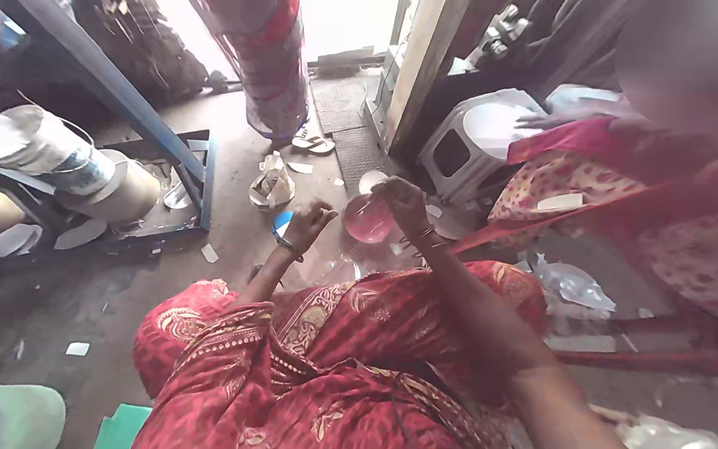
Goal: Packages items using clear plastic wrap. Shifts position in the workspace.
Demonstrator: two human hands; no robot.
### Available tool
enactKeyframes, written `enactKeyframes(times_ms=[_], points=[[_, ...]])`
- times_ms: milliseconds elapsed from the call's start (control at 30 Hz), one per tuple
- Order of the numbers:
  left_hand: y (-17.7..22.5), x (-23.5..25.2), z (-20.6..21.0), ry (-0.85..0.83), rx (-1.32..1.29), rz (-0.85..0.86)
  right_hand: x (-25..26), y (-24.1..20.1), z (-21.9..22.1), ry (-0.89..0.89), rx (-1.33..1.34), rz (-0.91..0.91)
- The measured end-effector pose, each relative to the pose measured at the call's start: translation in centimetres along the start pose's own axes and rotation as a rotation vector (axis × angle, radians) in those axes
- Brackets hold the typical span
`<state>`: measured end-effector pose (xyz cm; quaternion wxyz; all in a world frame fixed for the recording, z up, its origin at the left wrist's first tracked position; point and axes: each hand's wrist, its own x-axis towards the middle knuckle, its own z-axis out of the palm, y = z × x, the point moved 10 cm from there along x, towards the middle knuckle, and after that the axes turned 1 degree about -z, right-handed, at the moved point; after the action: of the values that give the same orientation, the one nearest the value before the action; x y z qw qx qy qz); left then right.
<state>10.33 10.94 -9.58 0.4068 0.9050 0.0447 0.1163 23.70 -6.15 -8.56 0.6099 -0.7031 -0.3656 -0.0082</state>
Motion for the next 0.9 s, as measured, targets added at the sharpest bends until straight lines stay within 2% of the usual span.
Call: enactKeyframes(times_ms=[67,133,267,333,467,567,667,900], points=[[0.6,0.5,0.2,-0.007,0.023,0.031,-0.4,1.1,-0.3,0.012,0.065,0.127],[0.7,0.8,0.7,-0.041,0.005,0.036,-0.6,1.2,-0.5,0.029,0.019,0.164],[0.4,1.0,2.6,-0.157,-0.037,0.053,-0.1,0.5,-0.3,0.039,-0.118,0.095],[0.3,0.9,3.6,-0.219,-0.084,0.039,-0.3,-0.3,0.4,-0.004,-0.102,0.079],[0.5,0.3,4.7,-0.287,-0.242,-0.056,-0.8,-1.0,1.5,-0.05,-0.14,-0.015],[0.4,0.1,4.7,-0.199,-0.414,-0.123,-1.1,-1.5,1.4,-0.046,-0.235,-0.029],[0.4,0.0,4.1,-0.12,-0.575,-0.178,-1.3,-1.5,1.0,-0.042,-0.155,0.035],[-0.7,0.2,3.3,-0.02,-0.628,-0.24,-1.1,-1.5,0.8,-0.031,-0.052,0.005]])
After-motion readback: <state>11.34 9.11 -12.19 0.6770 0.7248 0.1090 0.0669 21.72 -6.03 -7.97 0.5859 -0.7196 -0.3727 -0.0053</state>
